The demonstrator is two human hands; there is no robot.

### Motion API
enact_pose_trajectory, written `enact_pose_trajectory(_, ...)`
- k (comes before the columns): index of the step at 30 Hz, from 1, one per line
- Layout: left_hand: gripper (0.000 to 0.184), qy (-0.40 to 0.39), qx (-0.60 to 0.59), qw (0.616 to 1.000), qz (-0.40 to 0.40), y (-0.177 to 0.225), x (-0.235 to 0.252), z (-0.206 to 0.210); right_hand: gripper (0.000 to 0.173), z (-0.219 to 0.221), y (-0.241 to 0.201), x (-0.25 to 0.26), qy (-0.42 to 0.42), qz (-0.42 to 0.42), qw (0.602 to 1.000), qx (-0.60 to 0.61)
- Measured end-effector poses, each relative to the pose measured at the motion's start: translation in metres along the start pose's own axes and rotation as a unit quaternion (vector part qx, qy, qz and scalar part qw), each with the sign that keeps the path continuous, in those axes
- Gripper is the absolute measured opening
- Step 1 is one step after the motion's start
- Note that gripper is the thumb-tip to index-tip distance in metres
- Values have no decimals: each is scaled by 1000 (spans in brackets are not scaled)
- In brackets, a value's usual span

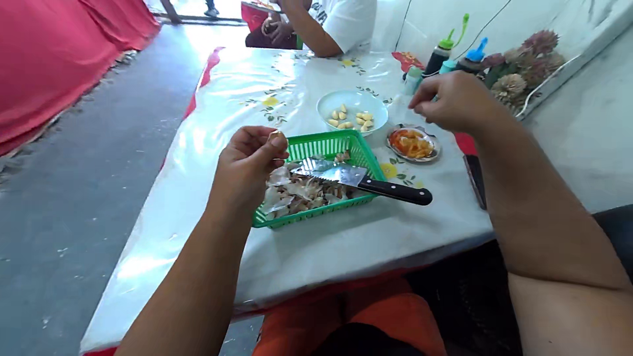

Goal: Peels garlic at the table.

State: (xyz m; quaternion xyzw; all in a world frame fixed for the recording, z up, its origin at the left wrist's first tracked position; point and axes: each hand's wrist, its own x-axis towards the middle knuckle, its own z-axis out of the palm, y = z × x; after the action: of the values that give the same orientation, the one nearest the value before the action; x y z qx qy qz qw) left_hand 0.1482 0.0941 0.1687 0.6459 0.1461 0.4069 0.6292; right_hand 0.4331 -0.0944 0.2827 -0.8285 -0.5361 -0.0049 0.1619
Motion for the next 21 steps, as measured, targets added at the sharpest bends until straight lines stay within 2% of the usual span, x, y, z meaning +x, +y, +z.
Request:
enact_pose_trajectory(2,11,3,2,1000,-2,-1,0,-1,20,2,29,9,14,82,996,7)
enact_pose_trajectory(5,11,7,8,1000,-5,-2,-1,-1,19,31,72,13,-16,148,988,-36)
enact_pose_trajectory(9,12,15,7,1000,-15,0,-2,0,21,69,86,-7,-55,206,976,-50)
enact_pose_trajectory(11,12,9,2,1000,-14,-1,1,-1,25,88,91,-13,-43,203,978,-39)
enact_pose_trajectory(13,11,6,2,1000,-16,-1,1,-2,39,105,103,-14,-51,174,982,-46)
enact_pose_trajectory(15,10,4,5,1000,-15,-1,1,-2,44,112,112,-12,-66,148,985,-59)
enact_pose_trajectory(21,11,1,14,1000,-19,-1,2,-3,27,107,119,-10,-52,140,988,-46)
